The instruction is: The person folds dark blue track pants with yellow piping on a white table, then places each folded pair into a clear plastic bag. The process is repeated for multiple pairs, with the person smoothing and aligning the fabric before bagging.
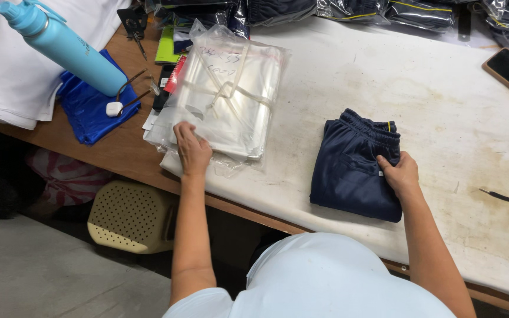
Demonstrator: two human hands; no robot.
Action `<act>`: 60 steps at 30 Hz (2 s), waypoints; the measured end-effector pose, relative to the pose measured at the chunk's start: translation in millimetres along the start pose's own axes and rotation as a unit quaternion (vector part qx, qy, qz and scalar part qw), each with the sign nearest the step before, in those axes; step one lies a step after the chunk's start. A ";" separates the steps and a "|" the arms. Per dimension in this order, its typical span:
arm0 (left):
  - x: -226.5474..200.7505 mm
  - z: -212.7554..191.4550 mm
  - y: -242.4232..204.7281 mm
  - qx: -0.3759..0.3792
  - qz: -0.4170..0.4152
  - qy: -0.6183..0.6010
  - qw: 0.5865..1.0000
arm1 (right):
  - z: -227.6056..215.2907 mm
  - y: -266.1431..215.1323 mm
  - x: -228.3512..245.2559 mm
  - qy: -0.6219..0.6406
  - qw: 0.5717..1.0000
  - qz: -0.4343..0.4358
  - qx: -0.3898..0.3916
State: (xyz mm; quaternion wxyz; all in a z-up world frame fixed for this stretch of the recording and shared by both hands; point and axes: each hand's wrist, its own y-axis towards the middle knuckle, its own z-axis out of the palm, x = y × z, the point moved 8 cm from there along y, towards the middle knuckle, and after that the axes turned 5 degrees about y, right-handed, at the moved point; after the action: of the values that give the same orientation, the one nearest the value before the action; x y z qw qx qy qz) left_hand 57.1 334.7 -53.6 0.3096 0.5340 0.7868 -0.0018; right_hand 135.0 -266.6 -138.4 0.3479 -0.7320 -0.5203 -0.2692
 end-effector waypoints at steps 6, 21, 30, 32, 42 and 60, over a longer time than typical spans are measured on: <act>-30.3 -8.6 -3.3 -0.016 0.034 0.067 0.997 | -0.9 -5.4 -4.8 0.031 0.999 0.007 0.009; -21.3 9.3 9.3 -0.024 0.026 0.202 0.979 | 0.0 0.5 -6.5 -0.038 0.998 -0.052 -0.013; -59.7 -10.9 -2.4 -0.092 0.205 0.205 0.953 | 2.4 7.2 -13.6 -0.071 0.997 -0.027 -0.012; -53.2 -13.9 0.0 -0.063 0.192 0.179 0.963 | 5.8 8.3 -14.5 -0.076 0.997 -0.020 -0.009; -108.4 -33.0 -100.3 0.007 0.278 0.041 0.960 | -12.2 -22.3 42.2 -0.103 0.993 -0.056 -0.013; -91.1 -64.7 -87.4 -0.040 0.122 -0.003 0.992 | 245.7 -215.8 310.7 -0.127 0.707 -0.670 0.184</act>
State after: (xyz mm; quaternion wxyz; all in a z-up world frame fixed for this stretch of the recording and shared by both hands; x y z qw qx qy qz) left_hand -26.2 242.3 14.6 0.3309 0.6128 0.7145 0.0664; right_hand 35.5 152.5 -4.7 0.1347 -0.1390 -0.9526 -0.2349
